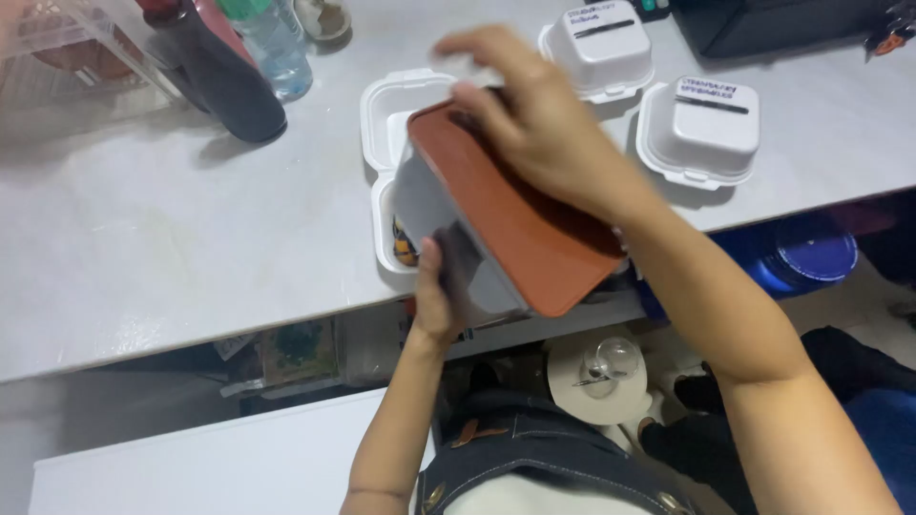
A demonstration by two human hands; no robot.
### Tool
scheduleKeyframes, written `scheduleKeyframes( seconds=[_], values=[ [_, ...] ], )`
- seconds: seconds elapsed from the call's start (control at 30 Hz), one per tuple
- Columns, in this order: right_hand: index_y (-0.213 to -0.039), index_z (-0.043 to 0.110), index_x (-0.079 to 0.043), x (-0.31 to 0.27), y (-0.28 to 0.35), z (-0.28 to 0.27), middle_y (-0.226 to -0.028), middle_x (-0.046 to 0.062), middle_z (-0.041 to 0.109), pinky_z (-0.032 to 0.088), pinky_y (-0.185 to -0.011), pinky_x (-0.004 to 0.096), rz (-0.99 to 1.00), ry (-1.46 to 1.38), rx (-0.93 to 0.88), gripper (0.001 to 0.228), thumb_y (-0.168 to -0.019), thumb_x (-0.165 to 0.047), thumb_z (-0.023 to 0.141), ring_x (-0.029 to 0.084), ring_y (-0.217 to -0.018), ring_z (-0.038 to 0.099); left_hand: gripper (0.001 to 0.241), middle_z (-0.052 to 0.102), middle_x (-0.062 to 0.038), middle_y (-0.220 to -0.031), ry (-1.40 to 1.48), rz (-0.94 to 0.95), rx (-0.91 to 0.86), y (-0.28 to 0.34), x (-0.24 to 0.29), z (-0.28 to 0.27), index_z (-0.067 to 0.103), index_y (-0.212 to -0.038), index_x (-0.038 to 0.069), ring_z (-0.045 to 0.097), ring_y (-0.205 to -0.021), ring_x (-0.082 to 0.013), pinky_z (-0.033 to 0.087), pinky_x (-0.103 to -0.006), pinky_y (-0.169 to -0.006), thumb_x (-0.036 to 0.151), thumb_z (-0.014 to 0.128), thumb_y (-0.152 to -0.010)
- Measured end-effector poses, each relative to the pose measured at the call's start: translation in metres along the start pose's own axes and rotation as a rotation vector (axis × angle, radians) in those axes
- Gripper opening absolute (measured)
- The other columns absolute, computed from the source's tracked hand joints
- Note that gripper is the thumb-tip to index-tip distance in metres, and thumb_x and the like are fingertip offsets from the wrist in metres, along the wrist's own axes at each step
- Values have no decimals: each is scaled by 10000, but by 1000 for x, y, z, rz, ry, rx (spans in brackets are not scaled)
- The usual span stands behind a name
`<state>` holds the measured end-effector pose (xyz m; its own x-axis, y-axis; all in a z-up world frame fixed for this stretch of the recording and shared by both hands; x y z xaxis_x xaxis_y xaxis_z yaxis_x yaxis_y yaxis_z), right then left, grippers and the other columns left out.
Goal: Packing donuts into foam containers, labeling them with a marker, and placing them in a plastic bag.
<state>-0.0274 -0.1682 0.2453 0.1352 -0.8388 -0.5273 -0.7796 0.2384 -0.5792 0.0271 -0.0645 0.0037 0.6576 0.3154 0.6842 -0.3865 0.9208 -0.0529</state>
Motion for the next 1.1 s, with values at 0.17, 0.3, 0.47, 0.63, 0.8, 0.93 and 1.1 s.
scheduleKeyframes(
  seconds=[0.17,0.3,0.47,0.63,0.8,0.93,1.1],
  values=[
    [-1563,376,-115,-33,101,-51,-1574,137,451,517,-1160,407,237,-219,174,790,-958,-560,622,297,-1442,513,935,478,-199,-1541,29,90,-169,-3,14,52,366,-1551,-47,445,-1447,-313,355,-467,-1234,724,373,-1023],
    [-1638,144,-139,-8,180,-9,-1666,193,245,414,-1225,425,283,45,386,1197,-769,-612,818,322,-1496,373,963,507,-185,-1496,76,-49,-98,-17,-23,63,295,-1572,-17,567,-1338,-278,469,-445,-1146,726,401,-968],
    [-1608,125,-148,29,181,-15,-1504,118,314,383,-1189,364,261,-6,635,1095,-876,-421,893,246,-1396,399,774,613,-197,-1340,-277,-214,-204,-30,-28,68,487,-1458,-74,654,-1167,-242,602,-390,-949,567,522,-1026],
    [-1577,182,-155,99,169,-9,-1436,88,376,382,-1169,346,243,-32,665,965,-939,-298,891,234,-1363,441,518,693,-66,-1242,-662,-183,-130,5,71,31,572,-1399,64,680,-1105,-158,615,-320,-848,311,639,-949],
    [-1559,249,-141,176,159,18,-1494,106,343,326,-1229,419,262,317,602,1001,-879,-291,968,283,-1430,387,245,706,-101,-1187,-1120,276,582,-10,156,-66,715,-1219,90,704,-1052,-190,620,-330,-773,163,606,-1011],
    [-1568,250,-126,155,140,36,-1560,155,250,369,-1238,453,260,398,532,984,-892,-299,944,309,-1482,315,253,702,-161,-1208,-1330,404,546,-36,165,-78,683,-1267,33,712,-1046,-243,590,-373,-885,118,616,-1040],
    [-1351,481,-76,103,111,46,-1429,171,408,415,-1152,506,48,515,553,494,-922,-141,716,344,-1407,431,355,678,-205,-1192,-1573,220,429,-75,171,-63,600,-1330,-33,722,-984,-301,569,-415,-833,96,575,-1001]
  ],
)
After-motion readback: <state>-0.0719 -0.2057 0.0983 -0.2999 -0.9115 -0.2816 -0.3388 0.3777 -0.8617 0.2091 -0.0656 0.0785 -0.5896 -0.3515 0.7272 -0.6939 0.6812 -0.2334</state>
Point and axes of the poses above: each hand's wrist, its own y-axis away from the middle knuckle, its own z-axis out of the palm, x = y × z, the point moved 7 cm from there along -y, towards the middle knuckle
